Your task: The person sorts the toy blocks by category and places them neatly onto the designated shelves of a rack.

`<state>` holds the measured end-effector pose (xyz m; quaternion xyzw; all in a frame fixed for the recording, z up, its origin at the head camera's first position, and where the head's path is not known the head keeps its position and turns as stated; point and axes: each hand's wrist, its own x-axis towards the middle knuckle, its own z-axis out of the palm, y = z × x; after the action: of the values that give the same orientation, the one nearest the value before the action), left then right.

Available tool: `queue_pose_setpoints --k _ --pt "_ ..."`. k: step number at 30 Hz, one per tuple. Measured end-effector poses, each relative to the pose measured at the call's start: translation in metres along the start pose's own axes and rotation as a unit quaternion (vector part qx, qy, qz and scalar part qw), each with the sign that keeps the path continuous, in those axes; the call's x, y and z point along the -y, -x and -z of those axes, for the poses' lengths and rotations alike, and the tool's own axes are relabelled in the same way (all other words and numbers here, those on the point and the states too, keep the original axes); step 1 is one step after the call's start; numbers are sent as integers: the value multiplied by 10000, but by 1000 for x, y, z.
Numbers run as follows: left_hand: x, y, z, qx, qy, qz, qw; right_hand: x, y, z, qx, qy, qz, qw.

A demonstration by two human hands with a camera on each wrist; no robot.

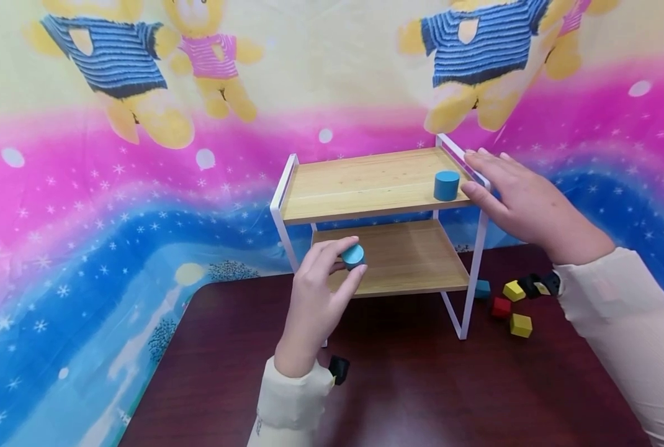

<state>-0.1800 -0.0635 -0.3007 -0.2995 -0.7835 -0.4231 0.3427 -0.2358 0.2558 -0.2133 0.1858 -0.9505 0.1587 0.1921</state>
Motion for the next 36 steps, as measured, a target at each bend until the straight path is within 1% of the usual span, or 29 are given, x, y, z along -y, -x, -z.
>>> queue_pose_setpoints --k 13,19,23,30,36 --pt "-15 -22 5 19 -248 -395 9989 0 2 0 -5 27 5 10000" --pt "-20 -31 8 -10 -387 -458 9982 0 1 0 -3 72 11 10000" --pt "-21 -35 7 6 -384 -547 9978 0 1 -1 3 102 3 9999" --pt "-21 -43 4 20 -522 -706 9961 0 1 -1 -14 124 -15 9999" --pt "-21 -48 3 4 -515 -641 9966 0 1 -1 -7 103 -7 9999"
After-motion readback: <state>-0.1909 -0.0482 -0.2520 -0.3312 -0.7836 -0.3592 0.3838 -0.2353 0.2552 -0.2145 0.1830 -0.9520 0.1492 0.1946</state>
